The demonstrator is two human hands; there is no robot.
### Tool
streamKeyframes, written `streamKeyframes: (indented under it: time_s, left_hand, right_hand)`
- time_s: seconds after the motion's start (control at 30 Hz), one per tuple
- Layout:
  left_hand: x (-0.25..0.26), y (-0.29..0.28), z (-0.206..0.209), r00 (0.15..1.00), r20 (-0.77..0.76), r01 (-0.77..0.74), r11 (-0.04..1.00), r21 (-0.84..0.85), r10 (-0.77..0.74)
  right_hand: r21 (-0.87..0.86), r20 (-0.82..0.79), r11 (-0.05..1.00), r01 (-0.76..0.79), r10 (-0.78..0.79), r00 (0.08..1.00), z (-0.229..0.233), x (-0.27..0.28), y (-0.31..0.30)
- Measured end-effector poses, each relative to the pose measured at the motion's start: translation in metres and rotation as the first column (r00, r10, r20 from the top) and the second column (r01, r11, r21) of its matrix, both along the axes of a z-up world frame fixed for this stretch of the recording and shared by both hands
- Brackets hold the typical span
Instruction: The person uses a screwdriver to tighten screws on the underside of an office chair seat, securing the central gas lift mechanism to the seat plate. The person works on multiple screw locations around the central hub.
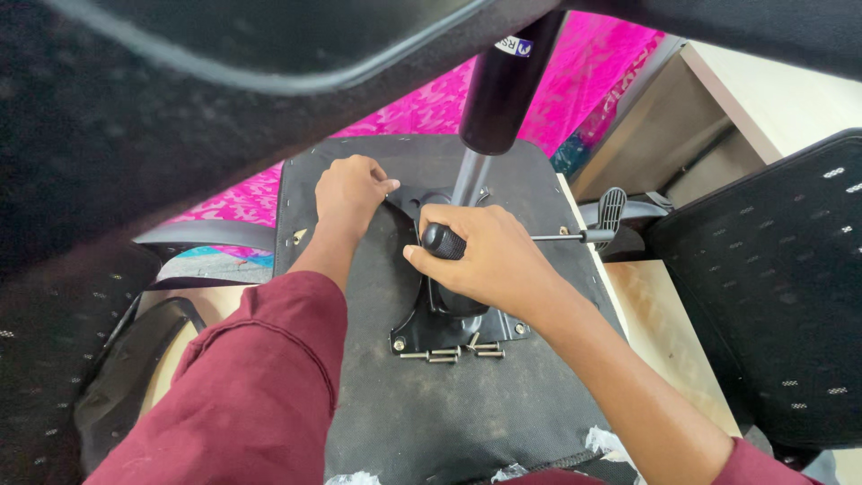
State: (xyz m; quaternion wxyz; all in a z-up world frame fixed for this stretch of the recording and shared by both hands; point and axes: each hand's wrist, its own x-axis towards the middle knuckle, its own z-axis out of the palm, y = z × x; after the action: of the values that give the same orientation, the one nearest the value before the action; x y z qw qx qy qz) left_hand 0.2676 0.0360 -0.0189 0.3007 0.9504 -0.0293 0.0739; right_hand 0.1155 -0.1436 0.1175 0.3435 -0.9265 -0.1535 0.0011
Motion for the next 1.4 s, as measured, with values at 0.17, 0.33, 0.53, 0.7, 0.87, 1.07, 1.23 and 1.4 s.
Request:
streamKeyframes:
  time_s: [0.17, 0.33, 0.53, 0.7, 0.87, 1.07, 1.23, 1.4]
  left_hand:
    - [0.007, 0.001, -0.003, 0.996, -0.01, 0.09, 0.985, 0.147, -0.09]
    - [0.011, 0.004, 0.001, 0.975, 0.011, 0.214, 0.958, 0.189, -0.22]
    - [0.003, -0.002, 0.006, 0.998, -0.038, 0.061, 0.981, 0.183, -0.055]
    - [0.002, -0.001, 0.004, 0.992, 0.011, 0.117, 0.969, 0.215, -0.123]
    - [0.01, 0.001, 0.008, 0.99, -0.025, 0.139, 0.987, 0.08, -0.138]
    - [0.006, 0.0, 0.002, 0.989, -0.146, 0.064, 0.957, 0.284, -0.023]
    - [0.02, -0.004, 0.004, 0.988, -0.139, 0.099, 0.976, 0.191, -0.073]
    - [0.024, -0.009, 0.006, 0.992, -0.127, -0.004, 0.983, 0.185, 0.028]
  right_hand:
    - [-0.001, -0.027, 1.0, 0.018, -0.018, 0.999, 0.0, 0.0, 0.0]
    - [0.004, 0.025, 1.0, -0.003, 0.003, 1.0, -0.002, 0.0, -0.001]
    - [0.002, -0.005, 1.0, 0.0, 0.0, 1.0, -0.002, 0.001, -0.002]
    - [-0.002, -0.006, 1.0, 0.005, -0.005, 1.0, -0.002, 0.001, -0.002]
    - [0.002, 0.024, 1.0, -0.013, 0.013, 1.0, -0.002, 0.001, -0.002]
    - [-0.005, -0.034, 1.0, 0.017, -0.018, 0.999, -0.001, 0.001, -0.001]
    - [0.012, 0.021, 1.0, -0.011, 0.011, 1.0, -0.002, 0.001, -0.003]
    - [0.019, 0.053, 0.999, -0.044, 0.043, 0.998, -0.007, 0.002, -0.006]
